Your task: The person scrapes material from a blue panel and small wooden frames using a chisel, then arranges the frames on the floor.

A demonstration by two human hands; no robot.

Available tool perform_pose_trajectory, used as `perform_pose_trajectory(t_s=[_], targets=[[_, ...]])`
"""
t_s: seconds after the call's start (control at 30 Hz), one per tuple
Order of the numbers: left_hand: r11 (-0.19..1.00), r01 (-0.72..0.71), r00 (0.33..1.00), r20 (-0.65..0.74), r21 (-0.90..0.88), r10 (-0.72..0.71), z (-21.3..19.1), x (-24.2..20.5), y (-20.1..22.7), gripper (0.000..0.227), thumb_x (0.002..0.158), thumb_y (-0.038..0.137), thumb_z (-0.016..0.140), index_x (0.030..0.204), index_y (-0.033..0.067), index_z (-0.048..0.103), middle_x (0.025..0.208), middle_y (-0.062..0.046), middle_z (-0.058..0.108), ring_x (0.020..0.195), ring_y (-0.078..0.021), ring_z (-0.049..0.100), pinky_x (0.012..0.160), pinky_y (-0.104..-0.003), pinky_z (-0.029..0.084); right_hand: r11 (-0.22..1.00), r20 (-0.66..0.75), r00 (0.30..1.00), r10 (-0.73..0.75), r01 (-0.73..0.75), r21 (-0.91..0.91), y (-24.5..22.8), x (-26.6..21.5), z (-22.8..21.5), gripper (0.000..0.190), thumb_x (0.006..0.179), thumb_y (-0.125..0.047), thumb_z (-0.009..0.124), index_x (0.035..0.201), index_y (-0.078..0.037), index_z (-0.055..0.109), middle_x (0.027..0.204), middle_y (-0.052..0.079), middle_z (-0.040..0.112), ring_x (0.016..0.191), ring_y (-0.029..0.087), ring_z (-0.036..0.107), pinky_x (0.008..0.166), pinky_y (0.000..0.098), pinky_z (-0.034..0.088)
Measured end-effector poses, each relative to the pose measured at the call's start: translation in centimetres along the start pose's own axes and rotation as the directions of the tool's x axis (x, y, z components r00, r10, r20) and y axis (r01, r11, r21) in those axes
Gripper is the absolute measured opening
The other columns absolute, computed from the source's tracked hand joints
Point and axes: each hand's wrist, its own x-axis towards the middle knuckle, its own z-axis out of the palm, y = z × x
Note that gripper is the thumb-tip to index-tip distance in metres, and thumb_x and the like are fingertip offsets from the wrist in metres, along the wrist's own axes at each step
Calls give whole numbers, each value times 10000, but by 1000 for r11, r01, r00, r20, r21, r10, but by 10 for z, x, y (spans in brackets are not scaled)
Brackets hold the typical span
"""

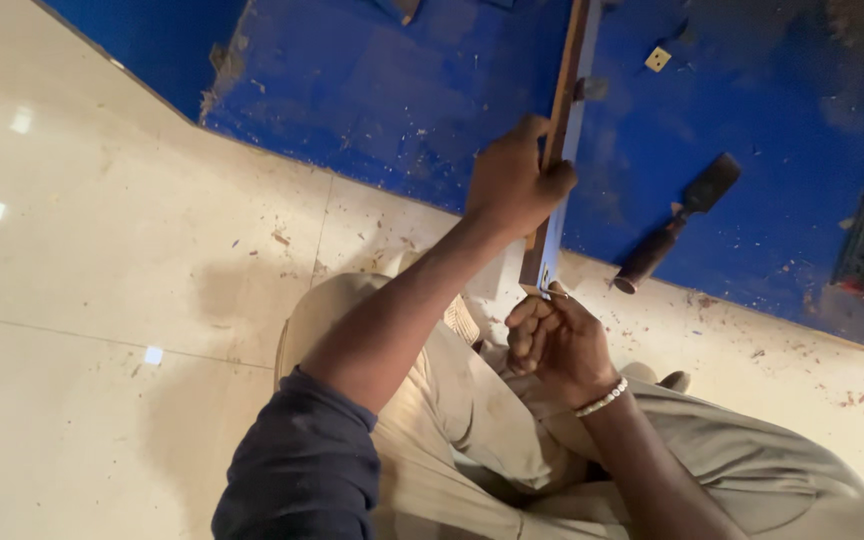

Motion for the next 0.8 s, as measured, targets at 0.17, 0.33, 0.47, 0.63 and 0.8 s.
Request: perform_pose_trajectory(t_s=[0.17,0.33,0.47,0.63,0.8], targets=[[994,-91,995,-35,58,94,7,-2,-8,362,823,209,733,1101,6,623,716,-107,725,594,-231,728,573,-384,591,992,-202,972,118,-108,60,11,8,3,752,1091,-590,266,1028,13,712,755,135,693,599,225,610,606,372,504],[999,11,999,49,47,-13,7,-3,1,412,831,225,716,1156,5,591,743,-106,723,622,-236,742,599,-389,610,978,-242,950,196,-174,111,6,16,16,794,1014,-652,234,1165,-12,680,850,124,723,690,246,655,622,375,503],[992,-40,997,68,122,32,15,-5,-1,458,839,296,742,1144,-2,577,820,-128,703,685,-257,730,620,-406,598,988,-216,969,123,-99,120,15,17,18,794,1028,-642,250,1264,11,635,909,140,727,729,249,660,657,388,521],[982,98,915,372,164,-154,20,-2,-8,565,854,370,748,1189,-20,511,874,-140,693,705,-243,728,626,-376,631,992,-210,974,89,-68,108,22,20,10,757,1036,-604,277,1299,19,616,925,142,727,735,258,665,667,407,535],[983,171,910,371,67,-183,19,-5,-5,578,835,201,618,1354,22,435,881,-144,710,663,-247,741,633,-354,606,977,-209,975,73,-28,212,25,20,11,614,1047,-493,356,1282,19,598,937,140,730,739,246,667,669,379,531]])
